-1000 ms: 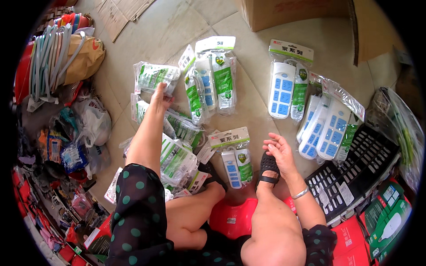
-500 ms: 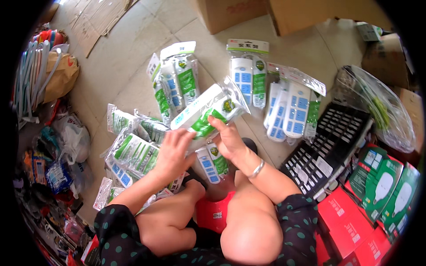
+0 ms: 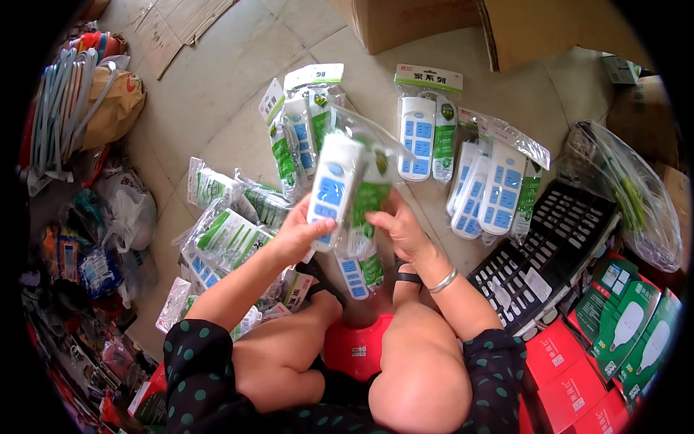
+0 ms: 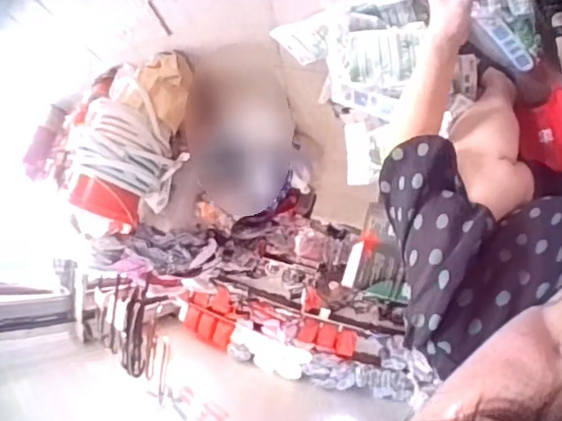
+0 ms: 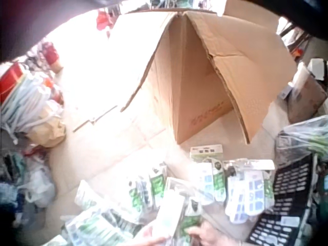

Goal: The person organizes packaged power strips on the floor by picking them up and placing them into groups, and then moves a box of light bulbs aside.

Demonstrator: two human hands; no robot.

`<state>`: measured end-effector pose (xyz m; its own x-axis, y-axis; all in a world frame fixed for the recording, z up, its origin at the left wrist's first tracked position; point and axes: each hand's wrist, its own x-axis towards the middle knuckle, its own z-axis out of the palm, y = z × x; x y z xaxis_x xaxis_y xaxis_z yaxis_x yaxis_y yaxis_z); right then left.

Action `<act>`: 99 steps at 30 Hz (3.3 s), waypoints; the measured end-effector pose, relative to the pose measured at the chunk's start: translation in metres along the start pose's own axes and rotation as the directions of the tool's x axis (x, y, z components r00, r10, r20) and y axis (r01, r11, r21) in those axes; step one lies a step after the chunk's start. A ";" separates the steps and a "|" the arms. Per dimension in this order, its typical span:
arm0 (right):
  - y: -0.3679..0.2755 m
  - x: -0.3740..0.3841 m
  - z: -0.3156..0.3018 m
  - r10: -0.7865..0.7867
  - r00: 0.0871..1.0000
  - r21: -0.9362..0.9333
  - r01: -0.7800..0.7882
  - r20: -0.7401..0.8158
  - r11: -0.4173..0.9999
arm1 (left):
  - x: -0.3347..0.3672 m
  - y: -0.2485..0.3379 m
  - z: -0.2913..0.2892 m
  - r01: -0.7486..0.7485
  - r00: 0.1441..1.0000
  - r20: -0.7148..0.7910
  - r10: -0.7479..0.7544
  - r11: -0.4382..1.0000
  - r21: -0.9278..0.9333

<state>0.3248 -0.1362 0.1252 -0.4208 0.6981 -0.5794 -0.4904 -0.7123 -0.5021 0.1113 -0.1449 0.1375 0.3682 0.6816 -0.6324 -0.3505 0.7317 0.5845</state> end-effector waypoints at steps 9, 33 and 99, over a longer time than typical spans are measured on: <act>0.009 -0.003 -0.036 0.027 0.980 -0.006 -0.029 -0.196 1.000 | 0.071 0.023 -0.074 0.055 0.834 -0.535 0.133 0.946 0.320; 0.014 -0.021 -0.063 0.026 0.950 0.006 -0.025 -0.312 1.000 | -0.014 0.046 -0.173 0.532 0.819 -0.416 0.396 -0.250 0.809; 0.027 -0.019 -0.064 0.045 0.927 -0.021 -0.057 -0.373 0.998 | -0.096 0.015 -0.086 -0.134 0.991 0.104 -0.084 -0.646 0.751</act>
<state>0.3683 -0.1731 0.0820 -0.1279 0.5875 -0.7991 -0.4493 -0.7526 -0.4814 -0.0034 -0.2001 0.1628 0.4839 0.6148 -0.6229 0.8244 -0.5590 0.0886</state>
